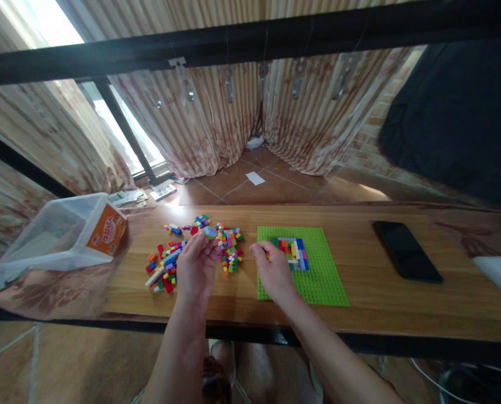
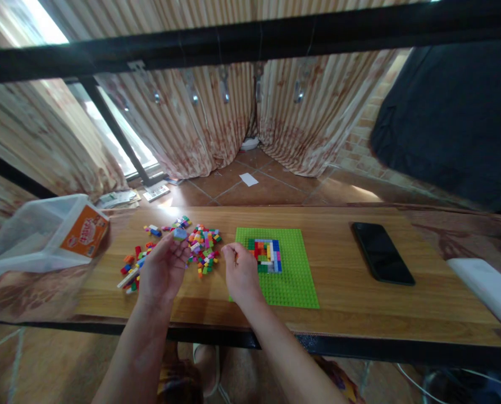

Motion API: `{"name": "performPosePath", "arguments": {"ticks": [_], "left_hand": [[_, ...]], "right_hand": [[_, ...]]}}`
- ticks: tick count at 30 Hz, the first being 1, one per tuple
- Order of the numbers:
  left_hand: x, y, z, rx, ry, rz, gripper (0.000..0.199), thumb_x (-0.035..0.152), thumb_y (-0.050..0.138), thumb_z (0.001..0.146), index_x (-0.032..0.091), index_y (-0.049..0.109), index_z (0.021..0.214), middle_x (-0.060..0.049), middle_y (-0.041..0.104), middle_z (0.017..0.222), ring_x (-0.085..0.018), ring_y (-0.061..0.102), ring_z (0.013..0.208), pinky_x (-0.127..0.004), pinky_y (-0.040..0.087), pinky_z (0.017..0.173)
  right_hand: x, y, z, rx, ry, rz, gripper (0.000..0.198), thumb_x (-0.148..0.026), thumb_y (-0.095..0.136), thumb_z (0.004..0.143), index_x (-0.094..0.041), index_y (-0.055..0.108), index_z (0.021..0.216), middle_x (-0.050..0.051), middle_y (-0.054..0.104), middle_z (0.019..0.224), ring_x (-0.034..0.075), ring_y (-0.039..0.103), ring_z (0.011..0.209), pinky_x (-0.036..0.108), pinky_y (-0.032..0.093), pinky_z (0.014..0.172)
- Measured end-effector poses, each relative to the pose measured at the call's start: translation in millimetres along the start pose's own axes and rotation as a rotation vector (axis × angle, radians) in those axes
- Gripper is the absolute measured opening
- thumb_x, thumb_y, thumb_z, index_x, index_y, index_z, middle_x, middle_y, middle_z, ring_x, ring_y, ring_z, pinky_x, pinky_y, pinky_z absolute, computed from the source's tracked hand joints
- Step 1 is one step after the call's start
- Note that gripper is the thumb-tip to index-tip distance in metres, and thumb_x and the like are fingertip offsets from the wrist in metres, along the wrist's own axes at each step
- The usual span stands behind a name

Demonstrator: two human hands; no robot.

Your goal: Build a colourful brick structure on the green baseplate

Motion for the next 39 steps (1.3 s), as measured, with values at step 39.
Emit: {"name": "performPosePath", "arguments": {"ticks": [39], "left_hand": [[-34,47,-28,-0.437,0.224,0.607,0.037,0.022,0.071,0.075,0.022,0.068,0.112,-0.006,0.07,0.106,-0.015,0.065,0.085,-0.028,0.052,0.078]], "right_hand": [[-18,-18,11,-0.105,0.182,0.444,0.025,-0.042,0.075,0.068,-0.02,0.069,0.078,-0.003,0.06,0.061,0.01,0.049,0.052,0.024,0.041,0.05]]}}
Point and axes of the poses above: each hand's wrist, its own z-axis towards the middle knuckle, its own y-axis out of the palm, x = y × z, the point moved 7 cm from there along z, towards the middle knuckle
